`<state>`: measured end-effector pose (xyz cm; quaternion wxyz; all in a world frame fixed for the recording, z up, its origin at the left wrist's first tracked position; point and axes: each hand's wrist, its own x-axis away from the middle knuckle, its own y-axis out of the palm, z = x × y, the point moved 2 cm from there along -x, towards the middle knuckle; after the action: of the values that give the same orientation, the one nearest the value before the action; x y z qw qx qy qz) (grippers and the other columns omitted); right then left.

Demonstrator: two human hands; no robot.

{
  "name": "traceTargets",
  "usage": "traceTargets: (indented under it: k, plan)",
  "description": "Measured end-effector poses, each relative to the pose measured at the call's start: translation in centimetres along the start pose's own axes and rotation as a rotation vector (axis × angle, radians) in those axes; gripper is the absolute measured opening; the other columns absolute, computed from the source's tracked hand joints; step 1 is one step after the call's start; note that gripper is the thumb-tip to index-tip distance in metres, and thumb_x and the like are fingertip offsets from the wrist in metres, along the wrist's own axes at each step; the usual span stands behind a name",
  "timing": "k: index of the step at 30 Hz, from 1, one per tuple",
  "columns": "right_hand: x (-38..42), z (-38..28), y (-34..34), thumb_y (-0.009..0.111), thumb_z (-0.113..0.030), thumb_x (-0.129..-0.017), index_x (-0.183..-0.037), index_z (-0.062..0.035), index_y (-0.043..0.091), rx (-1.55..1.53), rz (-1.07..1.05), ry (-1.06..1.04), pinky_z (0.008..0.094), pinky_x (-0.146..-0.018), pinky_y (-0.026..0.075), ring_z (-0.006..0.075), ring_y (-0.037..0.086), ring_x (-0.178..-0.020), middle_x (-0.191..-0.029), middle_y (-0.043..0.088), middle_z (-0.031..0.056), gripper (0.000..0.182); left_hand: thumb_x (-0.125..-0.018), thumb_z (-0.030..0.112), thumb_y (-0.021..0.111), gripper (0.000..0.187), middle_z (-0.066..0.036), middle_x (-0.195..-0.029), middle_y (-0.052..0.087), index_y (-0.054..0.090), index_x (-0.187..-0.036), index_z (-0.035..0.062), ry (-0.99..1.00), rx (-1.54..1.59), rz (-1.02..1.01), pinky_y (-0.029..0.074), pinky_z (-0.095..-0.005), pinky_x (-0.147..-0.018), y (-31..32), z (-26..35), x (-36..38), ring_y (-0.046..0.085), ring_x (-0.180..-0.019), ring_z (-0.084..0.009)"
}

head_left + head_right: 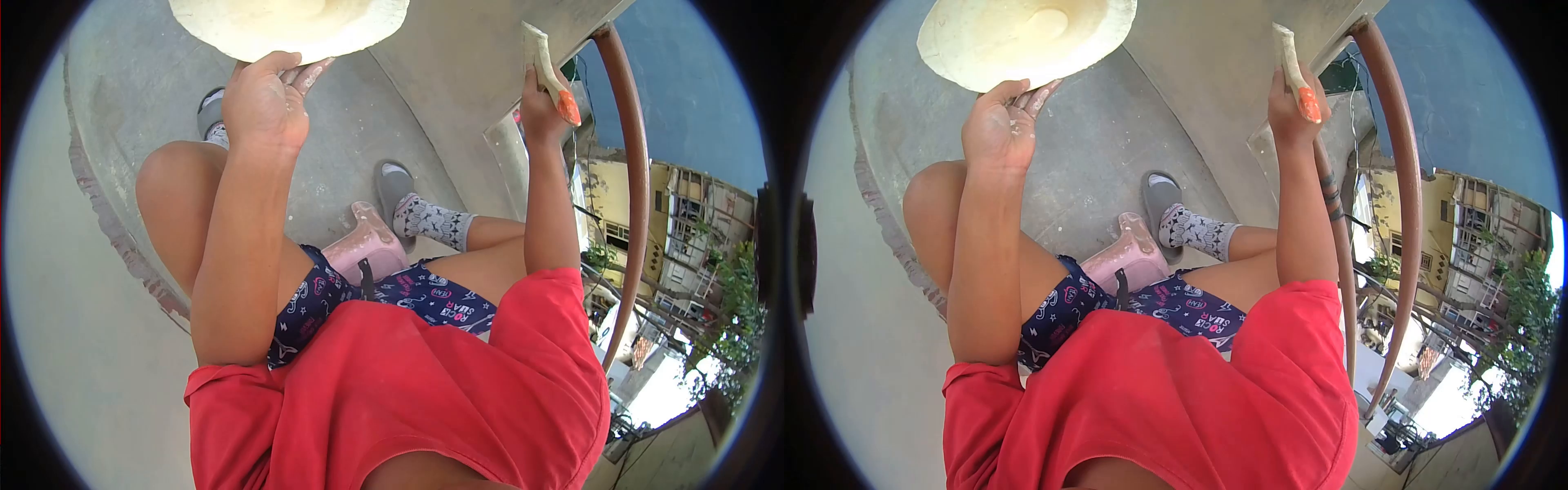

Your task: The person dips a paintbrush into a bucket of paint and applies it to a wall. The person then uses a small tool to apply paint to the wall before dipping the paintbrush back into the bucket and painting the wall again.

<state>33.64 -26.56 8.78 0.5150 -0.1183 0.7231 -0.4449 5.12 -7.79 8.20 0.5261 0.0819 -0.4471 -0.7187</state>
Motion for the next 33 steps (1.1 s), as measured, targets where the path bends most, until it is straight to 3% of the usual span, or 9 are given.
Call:
traceTargets:
  k: [2,3,6,13,17,20,23,29,33]
  plan:
    - [1.3,0.0,0.5,0.063,-0.015,-0.077,-0.085,-0.0029,0.064,-0.048,-0.044,0.021,0.0334,-0.061,0.049,0.0282,0.062,-0.066,-0.075,0.063,0.013,0.014,-0.078,-0.011,0.043,0.04,-0.022,-0.119,0.041,0.033,-0.117,-0.0146,0.001,-0.006,-0.021,0.046,-0.0488,-0.094,0.3,0.0,0.1,0.047,-0.11,-0.0358]
    - [2.5,-1.9,0.7,0.064,-0.016,-0.077,-0.086,-0.0046,0.063,-0.02,-0.031,-0.11,0.0351,-0.06,0.049,0.0296,0.062,-0.068,-0.076,0.063,0.0127,0.014,-0.078,-0.011,0.043,0.04,-0.022,-0.118,0.041,0.033,-0.117,-0.0145,-0.005,0.001,0.003,0.046,-0.0487,-0.094,0.4,0.0,0.2,0.047,-0.11,-0.0358]
    - [7.8,0.0,6.1,0.065,-0.015,-0.073,-0.085,-0.0094,0.058,0.132,-0.362,-0.185,0.0421,-0.055,0.048,0.0306,0.06,-0.063,-0.067,0.057,0.0096,0.016,-0.078,-0.011,0.042,0.04,-0.021,-0.115,0.044,0.034,-0.117,-0.0118,-0.009,0.003,0.02,0.048,-0.0468,-0.092,0.3,-0.1,0.1,0.049,-0.107,-0.0344]
    - [-1.0,-0.7,-2.4,0.064,-0.015,-0.077,-0.09,-0.0067,0.063,0.064,-0.09,-0.108,0.0351,-0.062,0.049,0.0288,0.062,-0.07,-0.079,0.064,0.01,0.016,-0.077,-0.012,0.044,0.044,-0.021,-0.117,0.042,0.032,-0.118,-0.0139,0.007,-0.009,-0.002,0.045,-0.0481,-0.095,-0.2,0.1,0.0,0.046,-0.11,-0.0355]
    - [1.1,-1.4,-1.7,0.065,-0.016,-0.077,-0.09,-0.0048,0.063,-0.037,-0.074,-0.075,0.0363,-0.065,0.049,0.0299,0.061,-0.07,-0.077,0.063,0.011,0.017,-0.077,-0.011,0.045,0.044,-0.021,-0.118,0.042,0.031,-0.119,-0.0139,0.019,-0.018,-0.029,0.045,-0.0481,-0.095,0.0,0.3,0.2,0.046,-0.11,-0.0352]
    - [7.2,0.3,4.1,0.064,-0.017,-0.075,-0.084,-0.0096,0.059,0.14,-0.394,-0.194,0.0398,-0.058,0.049,0.0312,0.06,-0.065,-0.074,0.06,0.0095,0.013,-0.077,-0.011,0.044,0.044,-0.021,-0.118,0.042,0.031,-0.119,-0.0137,0.042,-0.011,-0.032,0.045,-0.0479,-0.095,0.2,0.3,0.4,0.046,-0.111,-0.0349]
    - [5.4,2.1,3.7,0.063,-0.017,-0.075,-0.082,-0.0097,0.058,0.162,-0.339,-0.243,0.0402,-0.057,0.049,0.031,0.06,-0.064,-0.072,0.059,0.0097,0.011,-0.077,-0.012,0.044,0.044,-0.021,-0.118,0.042,0.031,-0.119,-0.0138,0.029,-0.013,-0.039,0.045,-0.0479,-0.096,0.7,0.6,0.2,0.046,-0.11,-0.0348]
    - [-4.3,0.7,-5.1,0.065,-0.015,-0.076,-0.086,-0.006,0.064,-0.081,0.137,-0.219,0.0329,-0.058,0.05,0.027,0.062,-0.065,-0.074,0.063,0.0095,0.013,-0.078,-0.011,0.042,0.042,-0.021,-0.118,0.042,0.032,-0.119,-0.0126,0.021,-0.023,-0.052,0.046,-0.0469,-0.095,0.8,0.1,0.8,0.047,-0.109,-0.0345]
    - [0.8,-2.3,-2.8,0.064,-0.016,-0.076,-0.088,-0.007,0.063,-0.066,-0.046,-0.18,0.0368,-0.06,0.051,0.0294,0.062,-0.065,-0.075,0.062,0.0108,0.015,-0.078,-0.011,0.041,0.041,-0.021,-0.118,0.041,0.032,-0.119,-0.0123,0.042,-0.016,-0.039,0.046,-0.0468,-0.095,0.9,0.1,0.5,0.047,-0.11,-0.0347]
